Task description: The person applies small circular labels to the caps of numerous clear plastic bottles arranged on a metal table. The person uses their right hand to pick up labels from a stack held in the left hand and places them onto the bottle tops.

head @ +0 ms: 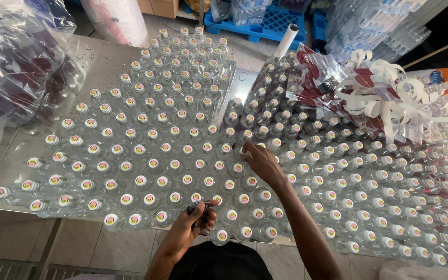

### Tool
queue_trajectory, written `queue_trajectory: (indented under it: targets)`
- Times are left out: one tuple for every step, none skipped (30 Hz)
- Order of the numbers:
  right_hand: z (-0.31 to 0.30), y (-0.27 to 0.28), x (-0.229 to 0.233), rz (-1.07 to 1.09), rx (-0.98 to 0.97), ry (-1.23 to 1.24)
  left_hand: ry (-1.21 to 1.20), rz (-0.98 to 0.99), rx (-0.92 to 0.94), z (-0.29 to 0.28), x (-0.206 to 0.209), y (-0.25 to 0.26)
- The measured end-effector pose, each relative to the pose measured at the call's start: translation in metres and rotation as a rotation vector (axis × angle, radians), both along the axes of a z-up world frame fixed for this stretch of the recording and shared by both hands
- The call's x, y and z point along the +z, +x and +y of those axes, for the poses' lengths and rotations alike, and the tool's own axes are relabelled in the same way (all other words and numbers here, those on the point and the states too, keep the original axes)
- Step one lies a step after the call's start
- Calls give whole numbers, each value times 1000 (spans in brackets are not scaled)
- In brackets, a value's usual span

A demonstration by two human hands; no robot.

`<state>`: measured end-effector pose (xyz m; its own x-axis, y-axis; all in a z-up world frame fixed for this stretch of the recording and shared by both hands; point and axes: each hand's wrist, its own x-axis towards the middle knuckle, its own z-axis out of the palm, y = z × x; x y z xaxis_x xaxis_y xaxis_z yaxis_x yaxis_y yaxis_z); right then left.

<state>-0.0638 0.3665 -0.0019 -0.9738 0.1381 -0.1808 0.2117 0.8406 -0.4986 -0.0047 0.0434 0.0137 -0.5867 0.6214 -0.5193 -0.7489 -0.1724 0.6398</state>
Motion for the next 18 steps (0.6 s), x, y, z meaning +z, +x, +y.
queue_trajectory:
  targets:
    - [0,11,0,0,1,-2,-2,0,1,3,1,2]
    - [-1,14,0,121,36,48,-13,-22,-1,3,1,2]
    - [-4,18,-1,244,70,97,-25,-45,-3,3,3,1]
    - [-17,29,11,250,89,86,-32,-40,18,5,-2,2]
    - [-29,41,21,317,92,-24,25,-67,6,5,-6,2]
    - [-41,53,32,380,102,-138,83,-93,2,6,-11,4]
    - [-55,58,40,382,128,-151,76,-88,30,8,-11,4]
    - [-69,70,49,306,176,-385,111,-48,-8,9,-12,8]
    - [-81,81,57,223,223,-617,144,-7,-46,12,-14,11]
    - [-86,86,60,219,232,-623,139,-8,-36,10,-10,12]
    - [-90,90,62,168,257,-597,141,-2,-100,10,-5,14]
    - [-94,95,65,124,276,-567,145,8,-172,11,-1,13]
    - [-93,95,60,126,279,-569,142,10,-170,10,-1,14]
    - [-92,97,56,147,233,-626,161,25,-187,10,-1,15]
    - [-92,99,51,168,186,-682,181,40,-205,11,-1,16]
    - [-91,101,54,168,186,-685,178,39,-205,11,-1,16]
    - [-91,103,56,131,74,-708,168,50,-208,12,-1,17]
    - [-91,103,59,95,-33,-728,160,64,-207,13,-1,16]
